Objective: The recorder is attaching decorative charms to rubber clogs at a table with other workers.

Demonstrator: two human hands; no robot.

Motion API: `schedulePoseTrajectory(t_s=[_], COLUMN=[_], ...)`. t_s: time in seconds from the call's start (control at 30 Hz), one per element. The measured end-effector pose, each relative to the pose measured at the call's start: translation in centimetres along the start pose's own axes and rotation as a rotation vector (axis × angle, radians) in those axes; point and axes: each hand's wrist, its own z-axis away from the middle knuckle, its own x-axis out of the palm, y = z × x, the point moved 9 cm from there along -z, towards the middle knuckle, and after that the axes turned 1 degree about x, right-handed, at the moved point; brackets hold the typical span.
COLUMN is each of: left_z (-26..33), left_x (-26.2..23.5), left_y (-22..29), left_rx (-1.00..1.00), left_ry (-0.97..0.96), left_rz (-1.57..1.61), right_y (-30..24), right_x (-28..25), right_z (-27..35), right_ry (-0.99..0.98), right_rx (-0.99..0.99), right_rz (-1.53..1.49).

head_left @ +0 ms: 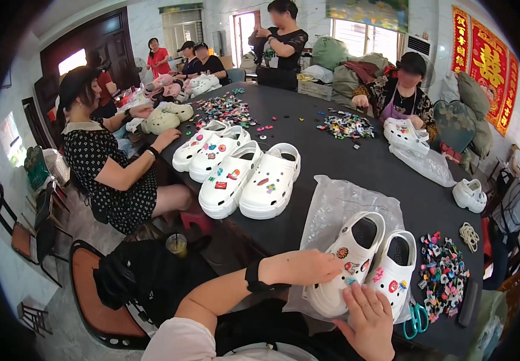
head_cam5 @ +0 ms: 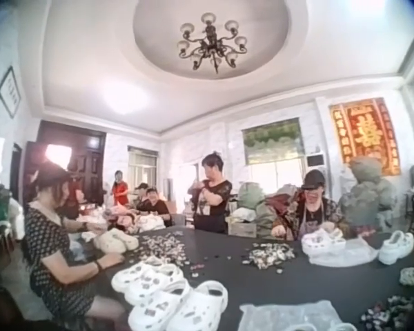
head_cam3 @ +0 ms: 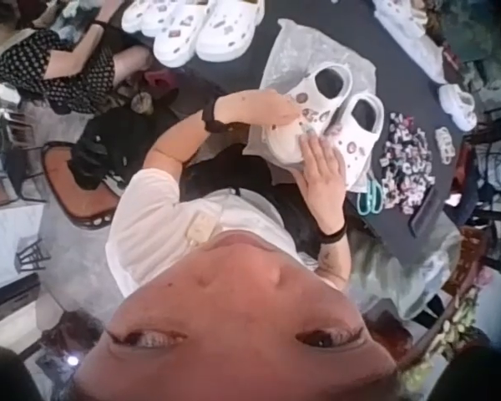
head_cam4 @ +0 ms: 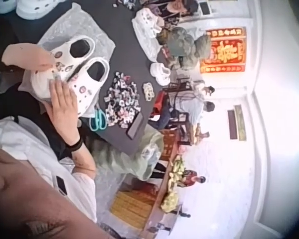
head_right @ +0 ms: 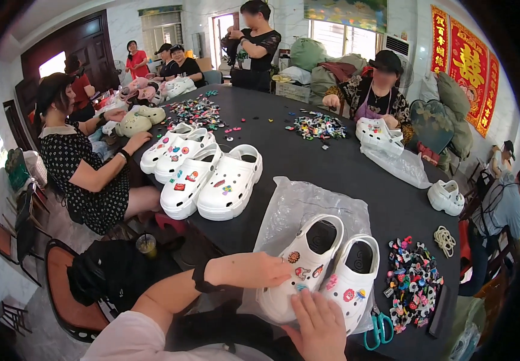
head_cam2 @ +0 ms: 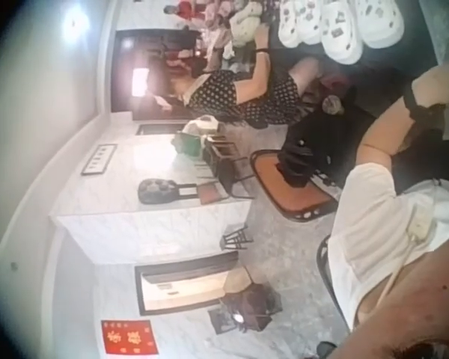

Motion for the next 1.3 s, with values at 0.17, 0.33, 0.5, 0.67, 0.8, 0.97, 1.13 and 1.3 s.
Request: schedulePoseTrajectory(t_s=[0.17, 0.33, 0.5, 0.67, 0.8, 0.97, 1.13, 1.3], left_z=[0.6, 0.6, 0.5, 1.3, 1.2, 0.3, -0.5, -0.4], left_x=[-0.4, 0.1, 0.4, -0.1, 0.8, 0.0, 1.5, 0.6], left_y=[-1.7, -3.1, -2.5, -2.7, -3.7, -3.0, -0.9, -1.0], left_rx=[-0.085, -0.192, -0.369, -0.660, -0.699, -0.534, -0.236, -0.062], left_ry=[0.115, 0.106, 0.090, 0.103, -0.041, 0.068, -0.092, -0.031], left_rz=[0.385, 0.706, 0.601, 0.383, 0.496, 0.385, 0.015, 0.094], right_y=[0.0, 0.0, 0.0, 0.1, 0.0, 0.0, 0.1, 0.2], right_x=[-0.3, -0.4, -0.4, -0.4, -0.5, -0.5, -0.4, -0.4], right_z=[-0.3, -0.3, -0.2, -0.1, 0.0, 0.0, 0.2, 0.3], right_ry=[0.017, 0.020, 0.035, 0.042, 0.049, 0.050, 0.060, 0.053], right_rx=[-0.006, -0.010, -0.003, 0.004, 0.005, 0.014, 0.014, 0.020], right_rz=[-0.023, -0.022, -0.017, -0.014, -0.014, -0.021, -0.023, -0.027])
